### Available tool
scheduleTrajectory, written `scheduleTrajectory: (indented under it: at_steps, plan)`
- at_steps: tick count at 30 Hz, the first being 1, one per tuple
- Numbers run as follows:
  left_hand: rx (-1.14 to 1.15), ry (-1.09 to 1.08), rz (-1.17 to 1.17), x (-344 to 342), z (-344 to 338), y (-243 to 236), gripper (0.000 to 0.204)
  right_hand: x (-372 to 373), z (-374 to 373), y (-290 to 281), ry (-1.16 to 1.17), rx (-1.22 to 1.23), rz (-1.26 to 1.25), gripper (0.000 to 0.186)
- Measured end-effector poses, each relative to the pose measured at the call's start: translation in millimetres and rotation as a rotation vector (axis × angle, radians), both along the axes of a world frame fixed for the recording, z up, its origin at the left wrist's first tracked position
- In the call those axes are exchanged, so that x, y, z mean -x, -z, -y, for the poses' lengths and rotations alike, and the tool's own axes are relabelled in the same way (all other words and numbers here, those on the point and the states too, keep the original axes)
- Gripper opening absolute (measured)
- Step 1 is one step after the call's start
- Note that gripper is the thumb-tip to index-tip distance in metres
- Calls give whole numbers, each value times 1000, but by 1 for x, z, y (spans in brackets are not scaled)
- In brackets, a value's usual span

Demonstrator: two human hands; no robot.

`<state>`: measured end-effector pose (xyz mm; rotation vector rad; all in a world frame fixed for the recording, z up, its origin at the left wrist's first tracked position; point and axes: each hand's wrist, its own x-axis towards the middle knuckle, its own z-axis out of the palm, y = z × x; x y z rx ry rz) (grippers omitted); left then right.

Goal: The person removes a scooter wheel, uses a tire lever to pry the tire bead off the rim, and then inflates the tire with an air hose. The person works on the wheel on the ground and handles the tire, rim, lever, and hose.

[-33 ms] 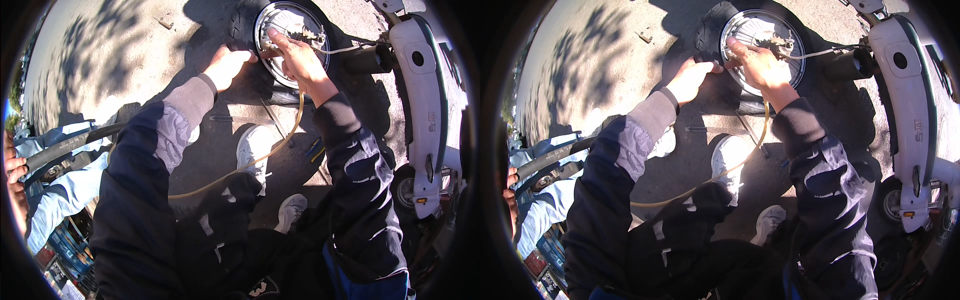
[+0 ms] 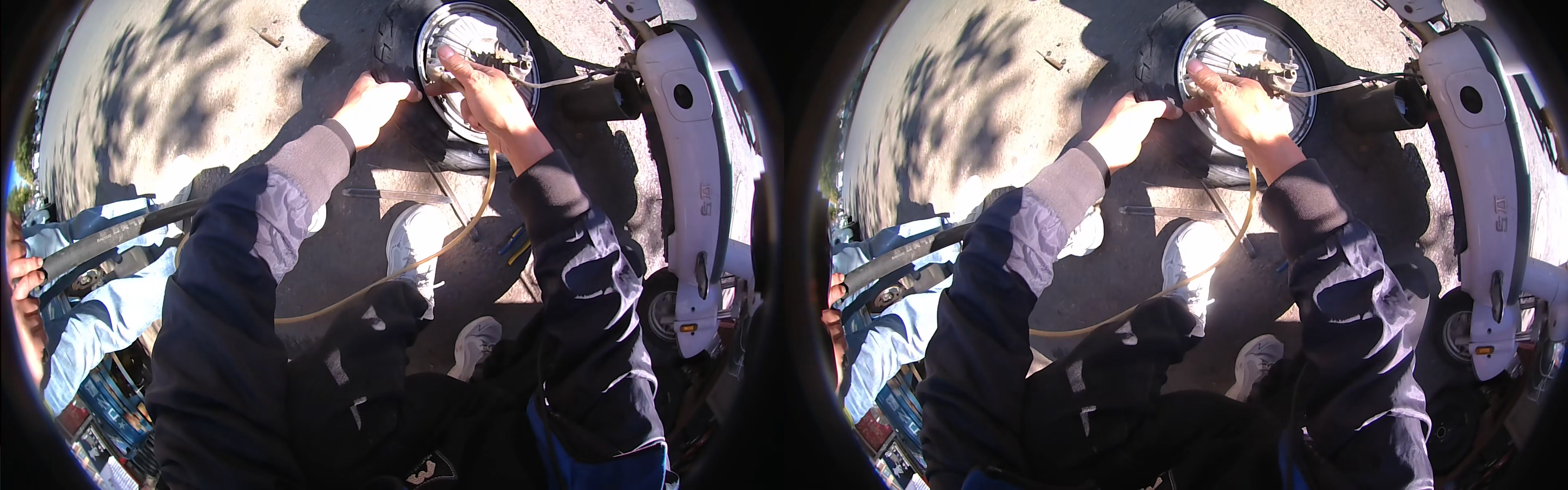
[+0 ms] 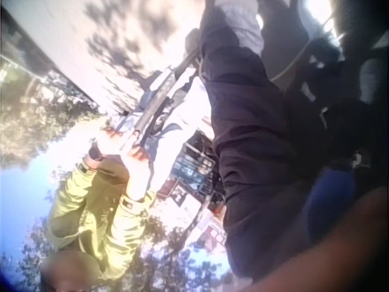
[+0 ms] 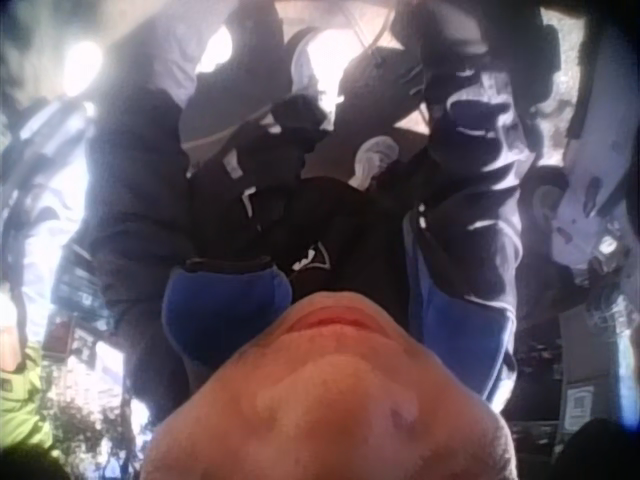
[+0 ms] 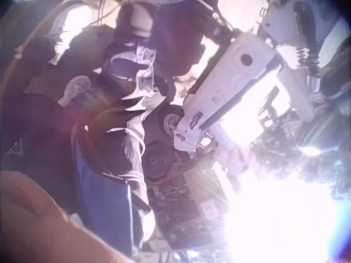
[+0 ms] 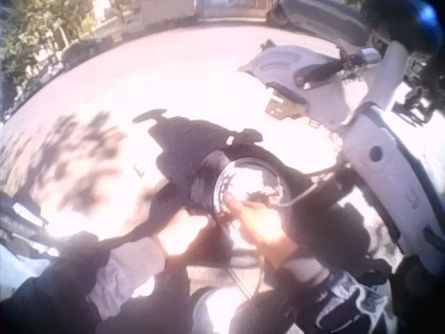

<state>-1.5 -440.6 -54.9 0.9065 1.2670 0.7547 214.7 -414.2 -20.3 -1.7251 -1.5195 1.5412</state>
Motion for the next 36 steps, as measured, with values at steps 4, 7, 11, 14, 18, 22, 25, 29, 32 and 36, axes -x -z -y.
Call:
scheduleTrajectory:
  at_steps: [4, 7, 11, 14, 18, 22, 25, 29, 32, 36]
  plan:
    - [1, -2, 10, 1, -1, 1, 29, 5, 3, 3, 0, -12, -17, 83]
    - [37, -31, 9, 2, -2, 5, 28, 7, 7, 1, 51, 15, -48, 86]
    - [8, -60, 11, 0, -1, 9, 25, 12, 16, -3, 188, 95, -153, 86]
    - [36, -122, -29, -1, -2, 11, 24, 18, 20, -3, 214, 30, -165, 85]
    - [36, -172, -29, -1, -5, 15, 29, 23, 22, -1, 177, -72, -136, 81]
    - [34, -182, -21, 0, -7, 22, 32, 24, 26, -1, 172, -100, -121, 78]
    - [73, -143, -43, 2, -7, 27, 20, 27, 29, 1, 216, -83, -162, 75]
    - [53, -184, -73, 1, -7, 26, 28, 33, 31, 5, 274, -52, -229, 69]
    - [66, -134, -96, 1, -4, 20, 19, 32, 32, 8, 275, -48, -259, 66]
    - [55, -120, -53, -1, -3, 14, 22, 29, 32, 11, 262, -47, -247, 65]
